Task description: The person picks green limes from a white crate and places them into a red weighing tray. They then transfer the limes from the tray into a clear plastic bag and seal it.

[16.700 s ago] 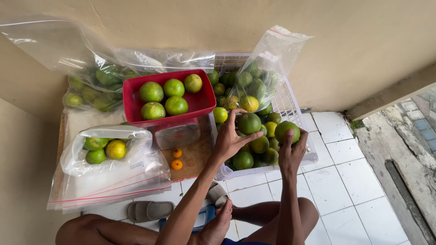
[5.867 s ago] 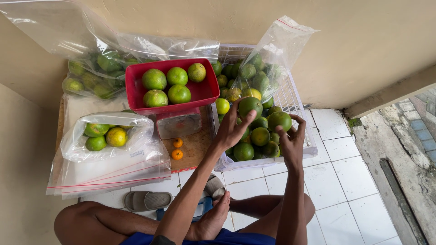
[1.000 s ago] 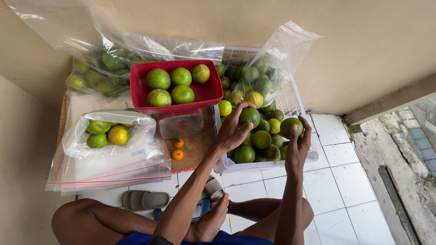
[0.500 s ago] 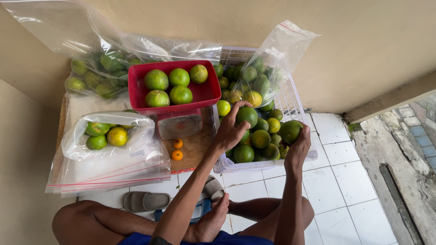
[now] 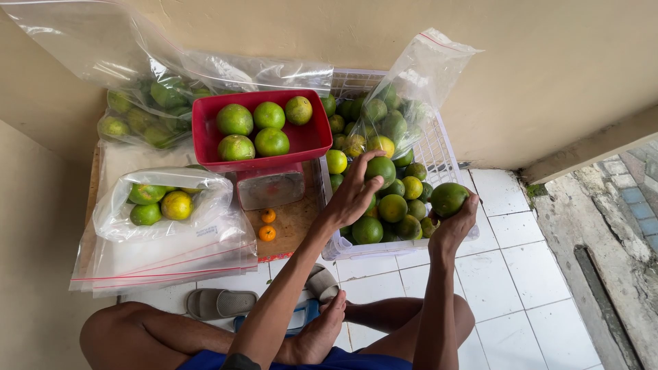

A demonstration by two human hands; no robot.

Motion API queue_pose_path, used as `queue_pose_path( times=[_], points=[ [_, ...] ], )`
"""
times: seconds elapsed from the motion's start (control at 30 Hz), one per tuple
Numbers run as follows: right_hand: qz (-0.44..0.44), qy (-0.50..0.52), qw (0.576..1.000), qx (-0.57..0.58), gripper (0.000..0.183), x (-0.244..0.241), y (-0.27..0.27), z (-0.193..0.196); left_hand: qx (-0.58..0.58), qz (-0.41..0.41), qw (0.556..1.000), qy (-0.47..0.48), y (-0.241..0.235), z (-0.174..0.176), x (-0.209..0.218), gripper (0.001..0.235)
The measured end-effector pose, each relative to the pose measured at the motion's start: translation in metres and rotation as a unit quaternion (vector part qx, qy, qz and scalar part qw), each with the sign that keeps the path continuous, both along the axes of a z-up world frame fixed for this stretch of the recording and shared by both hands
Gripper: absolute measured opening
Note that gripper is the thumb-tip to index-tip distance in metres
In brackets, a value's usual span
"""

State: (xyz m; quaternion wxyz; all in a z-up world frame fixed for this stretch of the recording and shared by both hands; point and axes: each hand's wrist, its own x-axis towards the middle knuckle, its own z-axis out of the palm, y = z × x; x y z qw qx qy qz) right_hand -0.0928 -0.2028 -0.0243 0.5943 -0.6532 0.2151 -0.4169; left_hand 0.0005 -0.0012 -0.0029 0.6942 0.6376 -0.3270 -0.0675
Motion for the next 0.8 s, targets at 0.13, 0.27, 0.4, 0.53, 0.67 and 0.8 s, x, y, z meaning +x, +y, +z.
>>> queue_pose_path(
  times=[0.13,0.27,0.4,0.53,0.67,0.8],
  points=[
    [0.004,0.002,1.000,-0.009,0.056,-0.001,0.007,0.005,0.047,-0.012,0.998,-0.030,0.003,0.010,-0.006,0.074],
    [-0.003,-0.004,1.000,-0.009,0.055,-0.003,0.010,0.008,0.083,-0.048,0.992,-0.083,0.005,0.008,-0.009,0.062],
    [-0.018,-0.012,1.000,-0.005,0.054,-0.004,0.003,0.000,0.107,-0.082,0.985,-0.104,0.006,0.010,-0.015,0.059],
    [-0.020,-0.020,1.000,-0.004,0.054,-0.004,0.001,-0.003,0.104,-0.113,0.985,-0.084,0.008,0.025,-0.019,0.059],
    [-0.019,-0.009,1.000,-0.015,0.053,-0.005,0.000,-0.004,0.139,-0.113,0.969,-0.167,0.005,0.014,-0.016,0.076],
    [-0.020,-0.013,1.000,-0.014,0.054,-0.005,0.006,0.002,0.229,-0.115,0.942,-0.215,0.002,0.003,-0.013,0.073]
  ],
)
